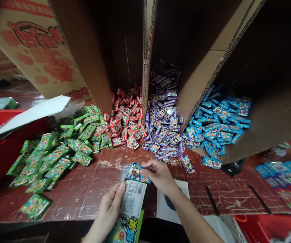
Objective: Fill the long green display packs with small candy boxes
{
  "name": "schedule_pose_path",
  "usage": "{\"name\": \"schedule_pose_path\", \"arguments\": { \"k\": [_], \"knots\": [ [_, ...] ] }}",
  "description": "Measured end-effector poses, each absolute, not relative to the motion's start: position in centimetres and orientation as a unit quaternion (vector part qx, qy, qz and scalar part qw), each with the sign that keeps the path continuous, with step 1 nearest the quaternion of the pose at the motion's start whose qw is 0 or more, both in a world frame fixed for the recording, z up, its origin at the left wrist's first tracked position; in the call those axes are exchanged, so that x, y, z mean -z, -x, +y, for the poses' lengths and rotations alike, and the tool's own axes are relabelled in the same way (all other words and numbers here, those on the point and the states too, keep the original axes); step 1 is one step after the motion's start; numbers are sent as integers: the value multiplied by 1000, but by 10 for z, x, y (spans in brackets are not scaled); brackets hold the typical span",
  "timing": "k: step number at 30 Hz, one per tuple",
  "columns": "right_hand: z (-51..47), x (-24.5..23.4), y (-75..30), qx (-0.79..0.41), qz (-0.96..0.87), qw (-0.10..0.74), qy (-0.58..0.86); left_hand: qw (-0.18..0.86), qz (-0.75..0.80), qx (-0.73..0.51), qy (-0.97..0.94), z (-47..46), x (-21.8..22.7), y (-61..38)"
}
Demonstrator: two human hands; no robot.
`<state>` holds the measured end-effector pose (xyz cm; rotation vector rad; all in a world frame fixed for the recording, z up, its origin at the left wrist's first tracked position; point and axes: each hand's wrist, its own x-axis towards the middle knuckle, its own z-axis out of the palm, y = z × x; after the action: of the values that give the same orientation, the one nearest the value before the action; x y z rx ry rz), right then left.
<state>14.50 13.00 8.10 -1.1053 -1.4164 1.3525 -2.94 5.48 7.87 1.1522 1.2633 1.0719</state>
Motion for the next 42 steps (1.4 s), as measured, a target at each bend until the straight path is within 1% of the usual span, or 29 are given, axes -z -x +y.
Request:
{"name": "schedule_pose_path", "arguments": {
  "k": [3,6,10,11,12,14,15,17,19,21,25,28,32,36,42],
  "knots": [
    [128,-89,-149,-489,-664,379,420,540,524,-454,-478,54,-77,29],
    [120,-96,-141,-429,-709,383,408,550,528,-459,-455,57,-77,32],
    [124,-96,-134,-445,-745,355,348,544,547,-473,-425,61,-76,41],
    [134,-95,-137,-430,-745,370,352,538,554,-476,-420,62,-76,43],
    [148,-93,-141,-394,-731,403,385,533,562,-480,-412,63,-76,44],
    [186,-89,-152,-278,-665,486,494,530,573,-489,-389,63,-75,46],
    [208,-85,-157,-217,-620,511,554,530,576,-494,-378,63,-75,46],
    [246,-79,-166,-177,-588,516,597,526,581,-497,-373,62,-72,48],
    [268,-73,-173,-182,-590,509,600,515,589,-491,-383,61,-68,52],
    [270,-67,-179,-193,-584,512,600,494,608,-489,-384,61,-61,59],
    [233,-51,-195,-248,-571,512,593,494,614,-488,-376,63,-49,73],
    [200,-33,-195,-281,-584,491,583,502,597,-492,-387,64,-46,77],
    [181,-14,-180,-276,-630,438,578,505,588,-490,-399,64,-48,72],
    [181,-7,-167,-256,-667,390,580,510,582,-496,-394,59,-48,68],
    [172,-2,-157,-269,-681,369,573,515,579,-499,-389,51,-47,72]
  ]
}}
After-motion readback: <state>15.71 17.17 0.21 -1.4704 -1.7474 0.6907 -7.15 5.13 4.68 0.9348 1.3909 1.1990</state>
